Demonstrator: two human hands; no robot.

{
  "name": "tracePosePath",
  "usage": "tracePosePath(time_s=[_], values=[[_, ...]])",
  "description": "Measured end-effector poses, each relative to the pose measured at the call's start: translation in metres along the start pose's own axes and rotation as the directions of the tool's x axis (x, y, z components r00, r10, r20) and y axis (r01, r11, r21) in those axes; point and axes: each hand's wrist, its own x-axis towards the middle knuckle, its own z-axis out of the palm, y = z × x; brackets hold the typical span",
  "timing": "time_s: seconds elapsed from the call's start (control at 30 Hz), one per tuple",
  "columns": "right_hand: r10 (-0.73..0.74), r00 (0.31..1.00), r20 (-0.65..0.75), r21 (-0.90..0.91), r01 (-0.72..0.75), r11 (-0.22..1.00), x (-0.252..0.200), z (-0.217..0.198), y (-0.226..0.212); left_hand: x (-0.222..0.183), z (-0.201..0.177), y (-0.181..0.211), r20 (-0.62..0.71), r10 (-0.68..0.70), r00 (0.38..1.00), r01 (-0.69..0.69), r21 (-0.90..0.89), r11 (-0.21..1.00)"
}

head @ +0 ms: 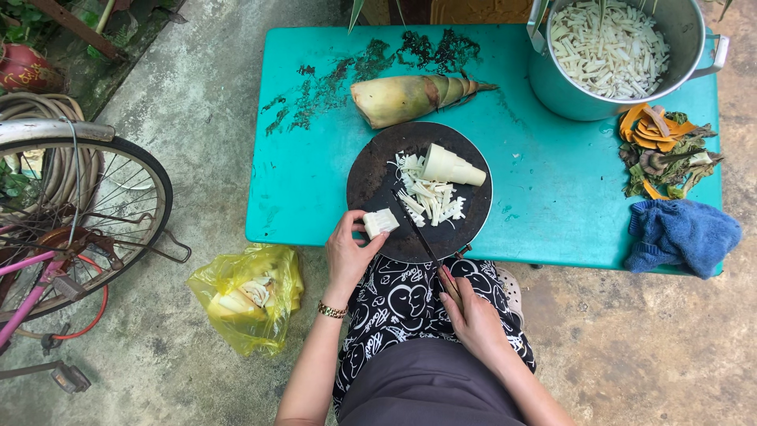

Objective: The person slices a bamboo shoot into thin strips using a knife on a round wooden cutting board. They periodically gather the sliced pieces and transfer them into a metal pot placed on the table.

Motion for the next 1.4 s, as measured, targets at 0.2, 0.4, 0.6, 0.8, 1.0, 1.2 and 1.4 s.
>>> tracePosePath(time_s=[0.2,0.4,0.6,0.8,1.0,1.2,1.4], values=[[-0.176,0.982,-0.074,-0.235,0.154,0.960,-0.009,0.004,-0.004,-0.007,0.005,-0.009,-0.036,-0.016,0.999,0.012,-0.125,0.992],[-0.198,0.980,-0.034,-0.427,0.165,0.889,-0.012,-0.006,-0.006,0.002,0.005,-0.012,-0.018,-0.032,0.999,0.027,-0.242,0.970],[-0.179,0.982,0.064,-0.463,0.188,0.866,-0.009,-0.018,0.003,0.016,-0.011,-0.012,0.066,0.001,0.998,0.013,-0.222,0.975],[-0.076,0.988,0.136,-0.475,0.132,0.870,0.002,0.006,0.008,0.015,-0.013,-0.010,0.079,0.028,0.996,-0.010,-0.221,0.975],[-0.051,0.994,0.100,-0.459,0.091,0.884,0.032,0.027,0.002,0.013,-0.011,-0.006,0.047,0.060,0.997,-0.051,-0.180,0.982],[-0.111,0.988,0.108,-0.212,0.132,0.968,0.025,0.003,-0.002,0.010,-0.009,-0.005,0.007,0.059,0.998,-0.057,-0.176,0.983],[-0.118,0.991,0.065,-0.351,0.133,0.927,-0.010,0.000,-0.017,0.008,-0.006,-0.012,0.000,0.083,0.997,-0.082,-0.113,0.990]])
